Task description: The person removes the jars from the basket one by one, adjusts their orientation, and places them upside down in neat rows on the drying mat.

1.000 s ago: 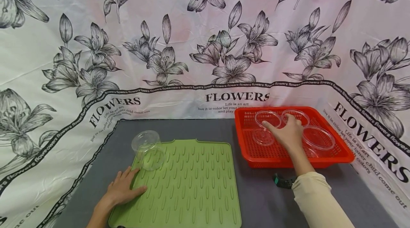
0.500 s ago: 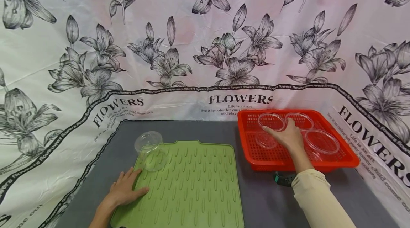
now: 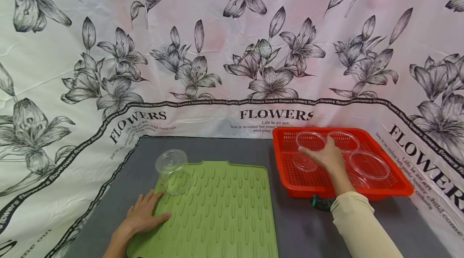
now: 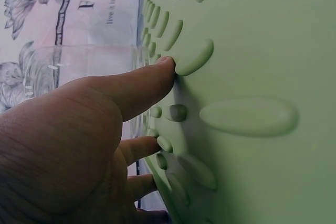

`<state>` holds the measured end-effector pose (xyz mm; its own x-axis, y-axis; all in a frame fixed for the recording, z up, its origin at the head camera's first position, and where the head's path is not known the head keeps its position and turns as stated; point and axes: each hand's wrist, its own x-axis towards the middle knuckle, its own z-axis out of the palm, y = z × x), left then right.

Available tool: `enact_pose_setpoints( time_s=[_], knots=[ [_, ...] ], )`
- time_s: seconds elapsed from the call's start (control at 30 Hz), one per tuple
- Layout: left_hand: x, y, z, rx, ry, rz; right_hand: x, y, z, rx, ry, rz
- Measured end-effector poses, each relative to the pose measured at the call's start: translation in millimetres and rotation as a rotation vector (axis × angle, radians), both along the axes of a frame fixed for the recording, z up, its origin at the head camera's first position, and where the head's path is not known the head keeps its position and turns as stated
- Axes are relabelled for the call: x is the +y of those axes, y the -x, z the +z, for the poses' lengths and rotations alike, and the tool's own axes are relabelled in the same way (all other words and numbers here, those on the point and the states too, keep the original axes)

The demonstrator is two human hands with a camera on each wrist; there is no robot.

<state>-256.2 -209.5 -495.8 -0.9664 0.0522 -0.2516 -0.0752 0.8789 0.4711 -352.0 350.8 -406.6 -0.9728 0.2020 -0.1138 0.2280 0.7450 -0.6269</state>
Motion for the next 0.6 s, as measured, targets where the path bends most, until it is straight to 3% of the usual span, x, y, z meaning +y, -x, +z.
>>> enact_pose_setpoints(
  time_s=[0.6],
  knots=[
    [0.0, 0.6, -2.3, 0.005, 0.011, 0.004, -4.0, 4.6, -2.8, -0.016, -0.053, 0.064]
  ],
)
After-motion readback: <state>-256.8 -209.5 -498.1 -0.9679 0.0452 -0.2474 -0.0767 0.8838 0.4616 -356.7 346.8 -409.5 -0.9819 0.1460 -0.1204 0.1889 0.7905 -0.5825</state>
